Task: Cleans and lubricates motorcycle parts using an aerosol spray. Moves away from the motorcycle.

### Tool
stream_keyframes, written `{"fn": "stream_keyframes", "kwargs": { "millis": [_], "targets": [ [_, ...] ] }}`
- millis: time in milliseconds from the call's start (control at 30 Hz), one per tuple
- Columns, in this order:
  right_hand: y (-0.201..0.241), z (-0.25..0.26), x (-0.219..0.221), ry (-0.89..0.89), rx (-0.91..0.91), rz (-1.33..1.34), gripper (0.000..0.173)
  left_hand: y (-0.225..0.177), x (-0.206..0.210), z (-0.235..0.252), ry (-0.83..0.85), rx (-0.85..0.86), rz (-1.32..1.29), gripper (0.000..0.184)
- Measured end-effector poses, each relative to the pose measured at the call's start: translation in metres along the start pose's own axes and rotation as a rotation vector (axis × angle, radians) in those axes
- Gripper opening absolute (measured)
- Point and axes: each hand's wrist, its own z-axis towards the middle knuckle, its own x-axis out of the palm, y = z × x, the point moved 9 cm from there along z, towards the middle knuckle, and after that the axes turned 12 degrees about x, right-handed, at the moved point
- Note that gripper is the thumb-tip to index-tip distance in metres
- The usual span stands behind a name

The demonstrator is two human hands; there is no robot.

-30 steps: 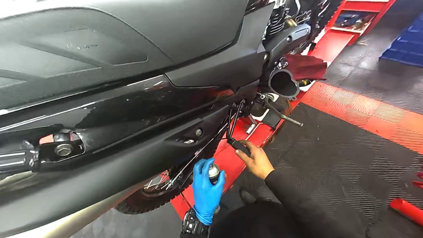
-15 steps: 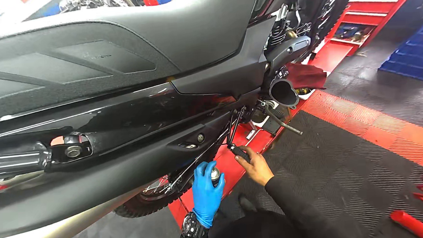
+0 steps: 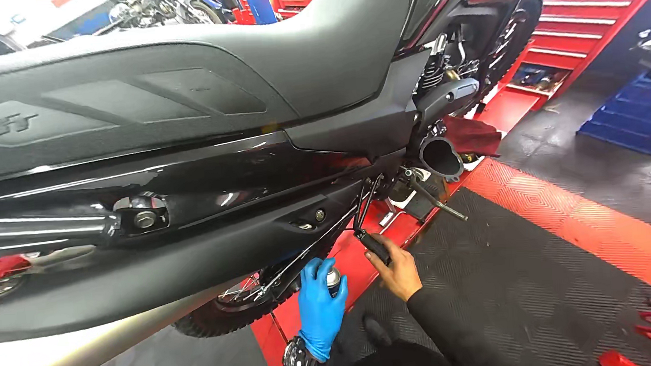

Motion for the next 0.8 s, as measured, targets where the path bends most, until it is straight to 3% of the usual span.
{"fn": "stream_keyframes", "kwargs": {
  "millis": [300, 467, 633, 733, 800],
  "targets": [
    [0.005, 0.004, -0.001, 0.021, -0.016, -0.065, 0.051, -0.002, 0.002, 0.002, 0.003, -0.021, 0.006, 0.043],
    [0.018, 0.003, -0.006, -0.044, -0.155, -0.236, 0.048, 0.008, -0.025, -0.034, -0.160, -0.034, -0.044, 0.048],
    [0.078, 0.011, -0.010, 0.073, -0.091, -0.625, 0.040, 0.011, -0.049, -0.098, -0.237, -0.102, -0.098, 0.053],
    [0.116, 0.022, -0.005, 0.235, 0.058, -0.680, 0.037, 0.009, -0.050, -0.125, -0.227, -0.143, -0.130, 0.056],
    [0.130, 0.029, 0.003, 0.251, 0.075, -0.702, 0.037, 0.005, -0.050, -0.137, -0.228, -0.142, -0.164, 0.056]
  ]
}}
